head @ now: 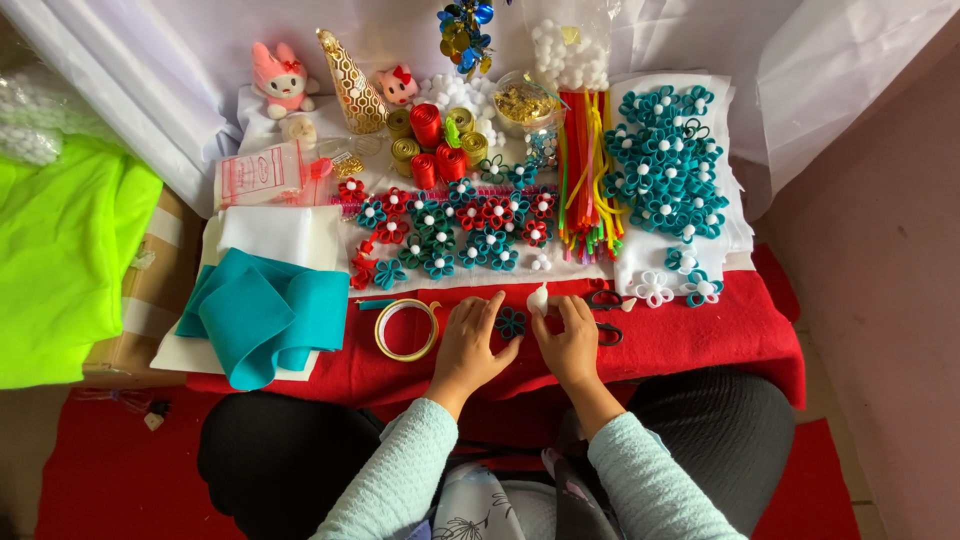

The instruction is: Assembling decorative fabric flowers by gluing small components together and cutting fabric to size.

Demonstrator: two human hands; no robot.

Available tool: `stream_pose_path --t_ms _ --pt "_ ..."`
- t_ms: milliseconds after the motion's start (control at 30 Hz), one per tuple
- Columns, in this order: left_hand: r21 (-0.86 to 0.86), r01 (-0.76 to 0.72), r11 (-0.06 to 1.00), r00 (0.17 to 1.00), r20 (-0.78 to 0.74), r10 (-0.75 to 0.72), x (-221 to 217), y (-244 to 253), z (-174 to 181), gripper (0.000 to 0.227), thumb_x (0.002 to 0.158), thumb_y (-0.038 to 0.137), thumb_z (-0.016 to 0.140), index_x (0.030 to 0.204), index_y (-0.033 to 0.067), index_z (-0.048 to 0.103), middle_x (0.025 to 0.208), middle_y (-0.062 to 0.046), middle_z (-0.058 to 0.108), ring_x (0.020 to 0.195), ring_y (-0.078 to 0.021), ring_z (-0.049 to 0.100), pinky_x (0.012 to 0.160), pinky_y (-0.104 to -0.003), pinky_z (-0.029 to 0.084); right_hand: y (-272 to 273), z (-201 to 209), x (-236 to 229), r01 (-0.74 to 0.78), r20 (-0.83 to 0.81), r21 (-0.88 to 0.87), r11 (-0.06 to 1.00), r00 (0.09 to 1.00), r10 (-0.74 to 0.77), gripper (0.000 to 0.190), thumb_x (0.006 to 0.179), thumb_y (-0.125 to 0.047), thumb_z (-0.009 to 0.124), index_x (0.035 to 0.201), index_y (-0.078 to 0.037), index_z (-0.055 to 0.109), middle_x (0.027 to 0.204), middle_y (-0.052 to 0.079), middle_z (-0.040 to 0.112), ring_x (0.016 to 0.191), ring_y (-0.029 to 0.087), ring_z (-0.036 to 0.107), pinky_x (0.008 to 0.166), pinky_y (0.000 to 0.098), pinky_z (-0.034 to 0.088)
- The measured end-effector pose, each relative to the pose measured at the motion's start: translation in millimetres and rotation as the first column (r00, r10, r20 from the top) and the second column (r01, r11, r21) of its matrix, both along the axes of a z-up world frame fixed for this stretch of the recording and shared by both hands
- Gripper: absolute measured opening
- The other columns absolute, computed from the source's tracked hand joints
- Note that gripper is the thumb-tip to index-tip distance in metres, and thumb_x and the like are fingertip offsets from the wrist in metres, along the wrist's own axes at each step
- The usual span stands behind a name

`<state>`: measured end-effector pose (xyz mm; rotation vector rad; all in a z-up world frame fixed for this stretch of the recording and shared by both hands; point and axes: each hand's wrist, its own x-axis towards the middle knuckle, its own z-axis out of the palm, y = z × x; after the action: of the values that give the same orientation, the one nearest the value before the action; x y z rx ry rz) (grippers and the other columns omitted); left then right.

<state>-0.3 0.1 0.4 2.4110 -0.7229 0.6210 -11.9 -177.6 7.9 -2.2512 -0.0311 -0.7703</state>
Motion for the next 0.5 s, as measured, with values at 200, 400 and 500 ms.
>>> stream_pose_path --t_ms 200,400,500 --pt "-0.007 -0.008 1.000 1.000 0.003 0.008 0.9 0.5 0.5 0.074 0.080 0.039 0.079 0.139 0.0024 0.055 0.092 -0.010 0.066 0.099 -0.0290 0.065 0.089 -0.042 0.055 2.2 3.3 0.3 -0.001 -0.013 0.019 1.000 1.000 0.001 0.015 0.085 -0.011 0.078 0.092 -0.008 0.066 0.079 0.010 0.062 0.075 0.034 0.067 0.067 0.0418 0.055" --pt "-0.029 -0.004 1.000 1.000 0.022 0.005 2.1 0.6 -7.6 0.070 0.079 0.041 0.081 0.134 0.0046 0.059 0.091 -0.008 0.064 0.098 -0.0273 0.064 0.087 -0.041 0.054 0.4 -2.4 0.6 0.014 -0.013 0.037 0.999 1.000 -0.013 0.016 0.086 -0.011 0.079 0.092 -0.008 0.064 0.080 0.009 0.063 0.076 0.032 0.069 0.065 0.0405 0.056" --pt "-0.039 0.005 0.999 0.999 0.033 -0.004 2.3 0.8 -7.6 0.073 0.074 0.039 0.084 0.133 0.0043 0.059 0.088 -0.008 0.062 0.095 -0.0267 0.063 0.087 -0.041 0.054 1.4 1.1 1.1 0.003 0.017 0.031 1.000 1.000 -0.003 0.016 0.085 -0.007 0.077 0.093 -0.007 0.063 0.080 0.010 0.061 0.071 0.034 0.065 0.062 0.0417 0.054"
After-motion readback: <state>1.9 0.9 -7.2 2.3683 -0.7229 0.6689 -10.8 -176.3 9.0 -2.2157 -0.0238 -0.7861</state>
